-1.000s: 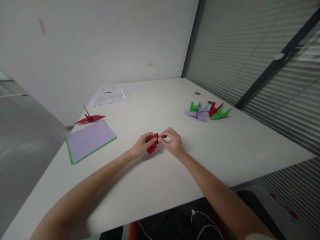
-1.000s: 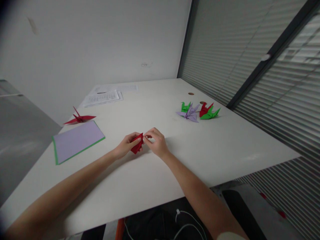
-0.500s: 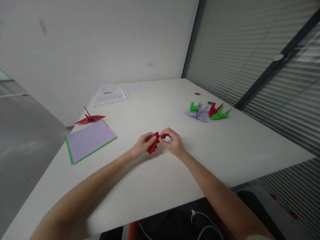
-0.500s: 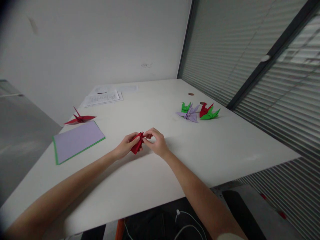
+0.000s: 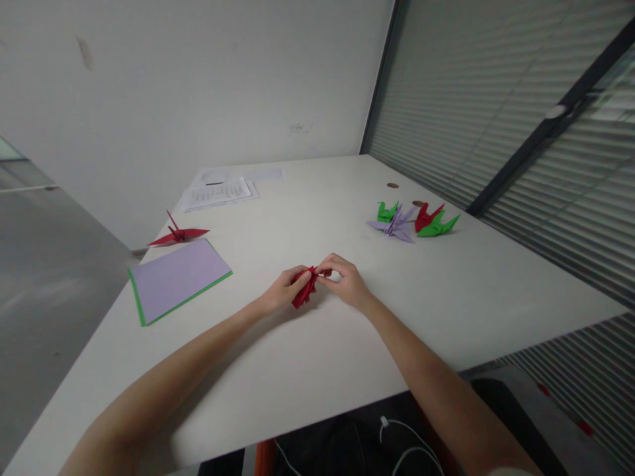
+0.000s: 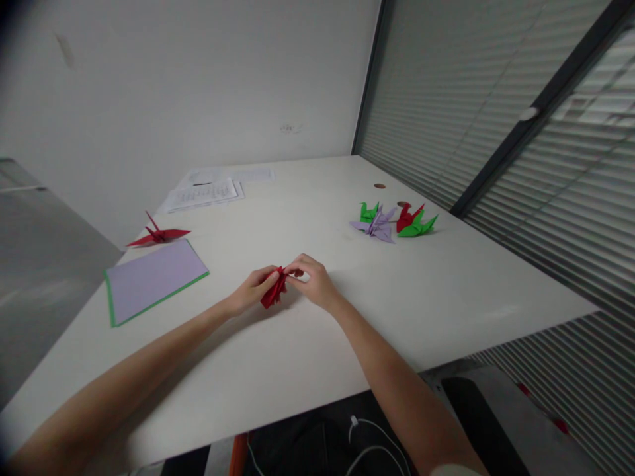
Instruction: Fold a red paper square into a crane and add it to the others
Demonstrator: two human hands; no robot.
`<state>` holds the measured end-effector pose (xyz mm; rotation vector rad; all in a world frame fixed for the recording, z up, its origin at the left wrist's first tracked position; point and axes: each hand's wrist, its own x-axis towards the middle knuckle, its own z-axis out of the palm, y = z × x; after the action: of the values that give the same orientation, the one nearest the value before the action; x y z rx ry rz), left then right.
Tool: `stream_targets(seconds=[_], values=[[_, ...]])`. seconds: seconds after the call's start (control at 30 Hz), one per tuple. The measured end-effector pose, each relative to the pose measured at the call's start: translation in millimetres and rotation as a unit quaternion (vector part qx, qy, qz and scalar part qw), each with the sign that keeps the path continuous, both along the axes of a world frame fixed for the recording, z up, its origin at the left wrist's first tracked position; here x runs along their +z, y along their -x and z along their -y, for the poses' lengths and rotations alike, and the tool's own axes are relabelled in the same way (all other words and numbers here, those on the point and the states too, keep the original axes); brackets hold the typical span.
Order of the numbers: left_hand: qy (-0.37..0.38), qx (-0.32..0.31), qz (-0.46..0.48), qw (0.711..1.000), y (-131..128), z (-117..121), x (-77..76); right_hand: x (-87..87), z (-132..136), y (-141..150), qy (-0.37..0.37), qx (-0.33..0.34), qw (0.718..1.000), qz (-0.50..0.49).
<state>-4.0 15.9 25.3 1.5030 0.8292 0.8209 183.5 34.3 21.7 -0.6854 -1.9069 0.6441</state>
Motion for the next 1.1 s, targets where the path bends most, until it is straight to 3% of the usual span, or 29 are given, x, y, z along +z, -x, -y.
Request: stream_targets(seconds=[0.17,0.3,0.5,0.7,0.93,1.1], values=[[0.002,-0.004,-0.017,1.000,0.5,0.6,2.9,0.1,-2.6,-2.9,0.018,0.003,1.000,0.016],[-0.010,0.005,-0.018,1.000,-0.9,0.4,0.8,1.6,-1.7,-2.4,-0.017,-0.009,1.000,0.019],[0.032,0.053,0.014,0.998,-3.9,-0.4,-8.2,1.2,4.5,6.4,-0.068,-0.074,0.995,-0.002],[0.040,0.094,0.063,0.993,-4.7,-0.4,-7.5,0.0,10.1,12.6,-0.088,-0.117,0.989,-0.012],[0.000,0.142,0.078,0.987,-5.2,-3.0,-9.8,-1.4,11.5,15.4,-0.061,-0.085,0.994,-0.029],[0.006,0.147,0.095,0.985,-6.0,-0.2,-5.2,-4.0,10.3,16.9,0.009,-0.069,0.995,-0.066]])
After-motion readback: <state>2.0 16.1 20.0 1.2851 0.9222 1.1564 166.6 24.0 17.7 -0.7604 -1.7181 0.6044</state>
